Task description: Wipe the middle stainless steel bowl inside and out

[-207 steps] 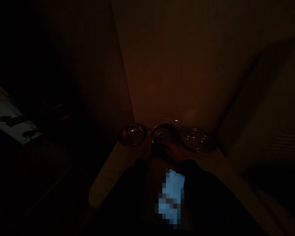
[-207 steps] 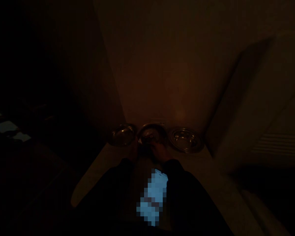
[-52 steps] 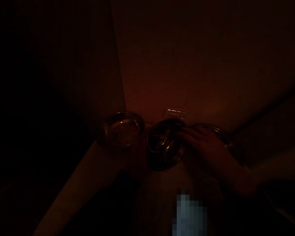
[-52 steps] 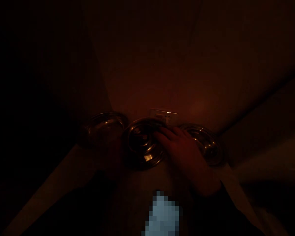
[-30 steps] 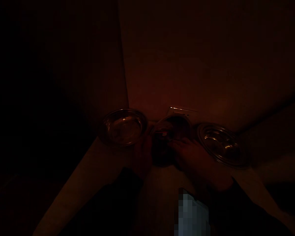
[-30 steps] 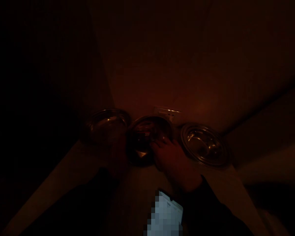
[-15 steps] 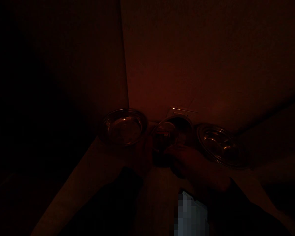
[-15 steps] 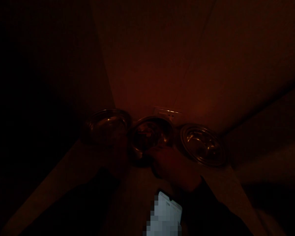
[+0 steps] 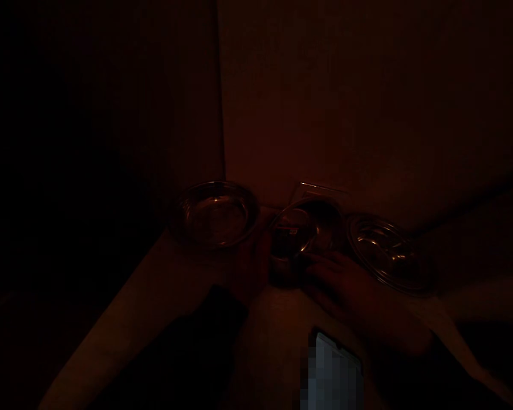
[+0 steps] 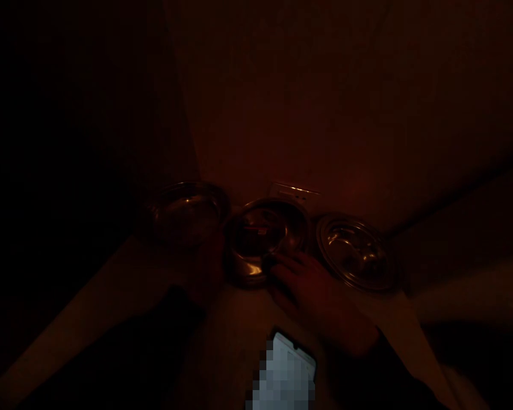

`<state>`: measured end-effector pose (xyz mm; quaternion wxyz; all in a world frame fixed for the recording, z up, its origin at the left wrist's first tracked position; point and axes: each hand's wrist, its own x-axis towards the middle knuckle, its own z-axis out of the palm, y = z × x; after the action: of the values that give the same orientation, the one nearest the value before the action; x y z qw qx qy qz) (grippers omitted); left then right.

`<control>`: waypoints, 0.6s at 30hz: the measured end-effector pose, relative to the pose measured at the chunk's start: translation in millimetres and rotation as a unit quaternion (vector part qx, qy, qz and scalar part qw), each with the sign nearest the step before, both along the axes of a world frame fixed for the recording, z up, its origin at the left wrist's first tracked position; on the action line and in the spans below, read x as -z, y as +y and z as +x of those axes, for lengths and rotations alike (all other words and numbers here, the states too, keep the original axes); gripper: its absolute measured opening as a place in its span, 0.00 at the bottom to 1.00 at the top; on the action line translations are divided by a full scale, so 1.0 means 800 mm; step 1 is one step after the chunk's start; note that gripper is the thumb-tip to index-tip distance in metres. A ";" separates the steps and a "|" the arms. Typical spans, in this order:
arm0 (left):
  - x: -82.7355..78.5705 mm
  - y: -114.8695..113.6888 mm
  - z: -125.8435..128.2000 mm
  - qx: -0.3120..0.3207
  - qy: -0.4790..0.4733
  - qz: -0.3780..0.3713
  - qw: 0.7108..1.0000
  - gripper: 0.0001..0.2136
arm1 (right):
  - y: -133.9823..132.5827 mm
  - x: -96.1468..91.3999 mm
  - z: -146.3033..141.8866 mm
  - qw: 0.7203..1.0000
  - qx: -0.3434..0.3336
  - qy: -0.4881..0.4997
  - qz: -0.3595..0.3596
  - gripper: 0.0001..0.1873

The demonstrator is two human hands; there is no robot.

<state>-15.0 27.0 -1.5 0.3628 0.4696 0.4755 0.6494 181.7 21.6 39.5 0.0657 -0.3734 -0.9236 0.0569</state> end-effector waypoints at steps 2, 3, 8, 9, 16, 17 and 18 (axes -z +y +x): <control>0.002 0.000 0.000 0.007 0.005 0.003 1.000 0.20 | -0.003 0.004 0.005 1.000 -0.005 0.008 0.015 0.12; 0.003 0.000 0.000 0.013 0.008 0.003 1.000 0.20 | -0.004 0.006 0.008 1.000 -0.008 0.009 0.022 0.12; -0.002 -0.001 0.001 0.037 -0.004 -0.012 0.999 0.20 | -0.011 0.006 0.010 0.998 -0.024 -0.022 0.056 0.15; -0.004 -0.001 0.002 0.036 -0.010 -0.013 0.999 0.19 | -0.013 0.005 0.010 0.998 -0.029 -0.030 0.057 0.17; -0.006 0.001 0.003 0.049 -0.011 -0.008 0.999 0.19 | -0.015 -0.001 0.013 0.995 -0.050 -0.064 0.059 0.24; -0.004 0.002 0.002 0.048 -0.009 -0.004 0.999 0.19 | -0.014 -0.002 0.013 0.994 -0.052 -0.078 0.063 0.23; -0.003 0.002 0.002 0.048 -0.009 -0.001 0.999 0.19 | -0.013 -0.002 0.012 0.992 -0.057 -0.091 0.066 0.23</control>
<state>-13.3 28.7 0.8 0.3983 0.4859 0.4493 0.6352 191.5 10.9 41.4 0.0020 -0.3182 -0.9474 -0.0348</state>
